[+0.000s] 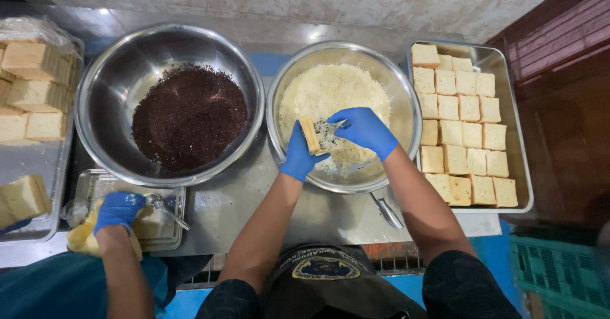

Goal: The person takes slices of bread, spoons dark chocolate filling into the middle of each slice, presses the slices together, coats the filled bread in a bowl of white grated coating, and places the finished pieces onto a metal tray. A second worker at the same table spreads a yellow substance on other bread slices.

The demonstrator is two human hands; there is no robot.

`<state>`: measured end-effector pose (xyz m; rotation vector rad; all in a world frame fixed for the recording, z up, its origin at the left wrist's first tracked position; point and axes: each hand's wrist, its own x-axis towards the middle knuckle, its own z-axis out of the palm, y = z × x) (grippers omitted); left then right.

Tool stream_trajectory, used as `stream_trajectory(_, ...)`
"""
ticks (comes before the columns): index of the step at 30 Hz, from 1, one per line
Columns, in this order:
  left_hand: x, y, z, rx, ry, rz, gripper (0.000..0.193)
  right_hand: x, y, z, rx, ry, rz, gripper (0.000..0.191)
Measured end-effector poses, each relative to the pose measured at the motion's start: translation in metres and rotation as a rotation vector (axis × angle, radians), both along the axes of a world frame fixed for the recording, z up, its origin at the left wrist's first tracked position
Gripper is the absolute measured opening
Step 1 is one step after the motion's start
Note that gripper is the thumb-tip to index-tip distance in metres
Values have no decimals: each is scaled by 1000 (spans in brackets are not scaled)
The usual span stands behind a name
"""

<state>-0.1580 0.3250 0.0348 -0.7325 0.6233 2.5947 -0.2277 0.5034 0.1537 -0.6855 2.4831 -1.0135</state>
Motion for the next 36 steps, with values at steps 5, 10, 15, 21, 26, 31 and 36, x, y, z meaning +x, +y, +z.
stream_trajectory(5,12,-26,-11,49,99,47,69,-2,23,-44,42,67,-74,25)
stream_trajectory(10,19,-43,-9,-24,149,49,72,32,14,-79,-241,-433,-227,35)
stream_trajectory(15,17,-43,-3,38,60,-41,77,65,-22,-74,-806,-733,-442,52)
stream_trajectory(21,14,-53,-4,-173,10,-94,72,82,-49,-69,-648,-570,-606,55)
stream_trajectory(26,13,-62,1,-239,109,-171,76,96,-65,-72,-699,-540,-673,55)
stream_trajectory(31,12,-55,4,-652,172,-230,72,104,-63,-74,-813,-586,-712,55)
stream_trajectory(36,3,-9,-10,-1079,369,-232,70,99,-36,-71,-650,-420,-737,59)
